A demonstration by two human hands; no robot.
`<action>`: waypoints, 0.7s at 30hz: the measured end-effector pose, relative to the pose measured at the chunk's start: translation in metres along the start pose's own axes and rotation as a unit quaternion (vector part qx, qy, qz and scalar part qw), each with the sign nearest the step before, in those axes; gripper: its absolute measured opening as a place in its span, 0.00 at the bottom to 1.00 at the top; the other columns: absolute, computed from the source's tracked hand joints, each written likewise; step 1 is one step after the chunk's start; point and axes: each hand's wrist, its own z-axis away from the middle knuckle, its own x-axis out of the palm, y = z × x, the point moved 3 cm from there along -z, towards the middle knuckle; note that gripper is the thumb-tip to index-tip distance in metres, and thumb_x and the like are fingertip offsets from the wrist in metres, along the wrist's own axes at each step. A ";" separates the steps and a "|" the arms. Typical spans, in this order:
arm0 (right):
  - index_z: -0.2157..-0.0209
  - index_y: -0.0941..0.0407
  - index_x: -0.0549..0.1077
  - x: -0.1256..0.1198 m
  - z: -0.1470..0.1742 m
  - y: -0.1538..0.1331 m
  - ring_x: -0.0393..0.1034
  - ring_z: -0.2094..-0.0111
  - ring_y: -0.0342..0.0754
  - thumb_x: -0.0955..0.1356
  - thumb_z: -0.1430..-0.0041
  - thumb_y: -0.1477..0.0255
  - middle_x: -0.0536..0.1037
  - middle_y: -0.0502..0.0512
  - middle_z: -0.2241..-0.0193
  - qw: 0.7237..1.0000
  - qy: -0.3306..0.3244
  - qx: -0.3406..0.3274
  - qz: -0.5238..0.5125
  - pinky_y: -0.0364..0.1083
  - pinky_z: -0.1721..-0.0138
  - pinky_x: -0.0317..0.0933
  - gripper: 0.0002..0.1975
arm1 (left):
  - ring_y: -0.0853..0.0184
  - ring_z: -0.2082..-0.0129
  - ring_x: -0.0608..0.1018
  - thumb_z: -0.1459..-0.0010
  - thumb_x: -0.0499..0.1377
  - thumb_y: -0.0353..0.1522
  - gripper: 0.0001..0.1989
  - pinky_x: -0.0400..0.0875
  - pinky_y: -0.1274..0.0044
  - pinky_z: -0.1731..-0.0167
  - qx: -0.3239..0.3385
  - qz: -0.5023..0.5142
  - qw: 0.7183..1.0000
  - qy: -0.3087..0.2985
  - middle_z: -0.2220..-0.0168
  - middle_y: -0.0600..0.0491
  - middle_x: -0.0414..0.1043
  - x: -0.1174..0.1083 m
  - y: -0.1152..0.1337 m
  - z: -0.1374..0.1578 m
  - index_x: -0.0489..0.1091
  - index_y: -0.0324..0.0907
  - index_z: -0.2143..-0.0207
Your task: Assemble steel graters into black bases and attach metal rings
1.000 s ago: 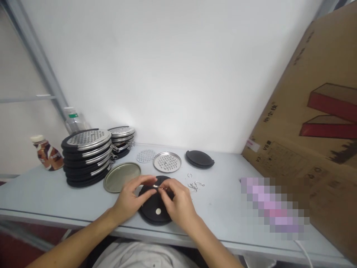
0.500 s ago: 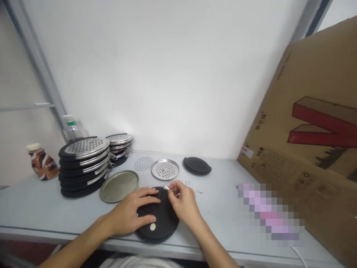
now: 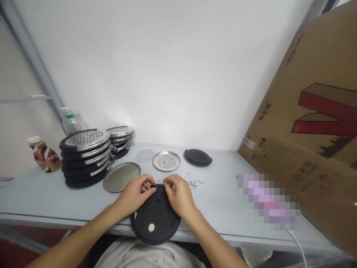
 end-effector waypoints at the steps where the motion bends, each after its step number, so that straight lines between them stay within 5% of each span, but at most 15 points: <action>1: 0.67 0.54 0.76 0.001 0.000 0.000 0.72 0.66 0.48 0.65 0.40 0.76 0.78 0.52 0.68 1.000 -0.003 -0.005 -0.001 0.47 0.61 0.63 0.07 | 0.69 0.73 0.78 0.44 0.60 0.27 0.07 0.70 0.80 0.73 -0.001 -0.003 1.000 -0.001 0.67 0.54 0.77 0.001 0.000 -0.003 0.73 0.43 0.62; 21: 0.62 0.52 0.78 0.003 0.004 -0.002 0.73 0.63 0.50 0.64 0.41 0.82 0.79 0.53 0.66 0.997 -0.022 -0.055 0.048 0.49 0.60 0.65 0.14 | 0.67 0.71 0.78 0.44 0.59 0.24 0.10 0.70 0.78 0.68 0.067 -0.088 0.993 0.039 0.68 0.54 0.80 0.009 0.004 -0.010 0.79 0.43 0.65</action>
